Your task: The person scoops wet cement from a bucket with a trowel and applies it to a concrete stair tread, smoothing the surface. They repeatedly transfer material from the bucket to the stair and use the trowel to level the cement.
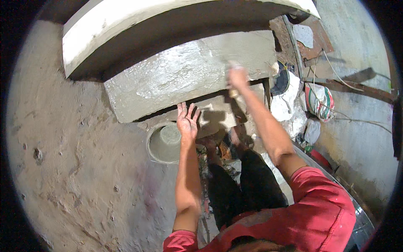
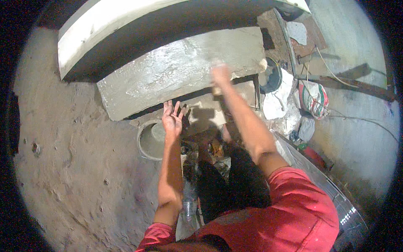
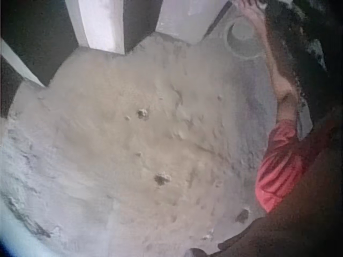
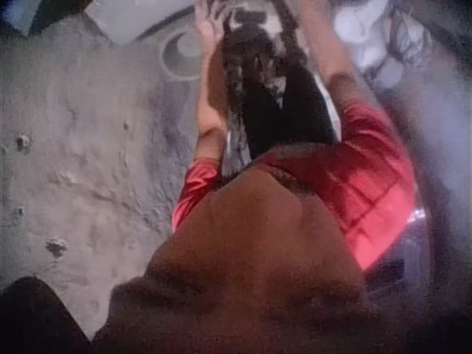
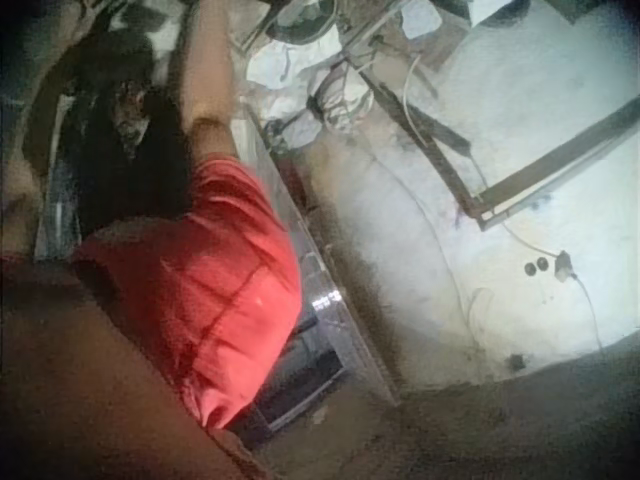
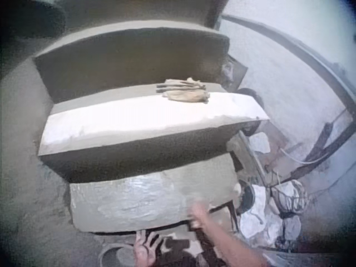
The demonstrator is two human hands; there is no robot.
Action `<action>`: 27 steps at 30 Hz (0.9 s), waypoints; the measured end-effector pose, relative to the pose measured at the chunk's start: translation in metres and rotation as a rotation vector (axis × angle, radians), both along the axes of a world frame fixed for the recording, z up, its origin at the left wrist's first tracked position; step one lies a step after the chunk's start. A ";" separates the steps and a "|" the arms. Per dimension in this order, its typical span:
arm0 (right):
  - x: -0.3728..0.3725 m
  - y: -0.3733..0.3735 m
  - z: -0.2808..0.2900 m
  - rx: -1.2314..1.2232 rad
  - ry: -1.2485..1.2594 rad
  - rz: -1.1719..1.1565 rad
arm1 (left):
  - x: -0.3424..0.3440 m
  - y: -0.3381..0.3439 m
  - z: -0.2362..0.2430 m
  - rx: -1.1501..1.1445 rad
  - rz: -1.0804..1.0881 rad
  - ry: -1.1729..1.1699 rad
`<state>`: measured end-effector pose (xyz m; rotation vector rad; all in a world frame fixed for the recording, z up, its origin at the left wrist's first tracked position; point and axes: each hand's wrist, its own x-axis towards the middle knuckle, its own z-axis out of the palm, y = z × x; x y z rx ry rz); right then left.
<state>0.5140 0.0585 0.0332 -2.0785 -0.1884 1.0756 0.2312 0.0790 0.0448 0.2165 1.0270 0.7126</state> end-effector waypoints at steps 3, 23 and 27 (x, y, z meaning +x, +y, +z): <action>-0.104 0.054 0.009 0.198 -0.516 0.802 | 0.001 0.000 0.007 -0.007 -0.037 0.095; -0.105 0.069 0.022 -0.064 -0.115 0.329 | -0.012 -0.001 -0.020 -0.047 -0.051 0.031; -0.252 0.147 0.035 0.122 -0.147 0.693 | -0.053 -0.001 -0.051 0.307 -0.405 0.097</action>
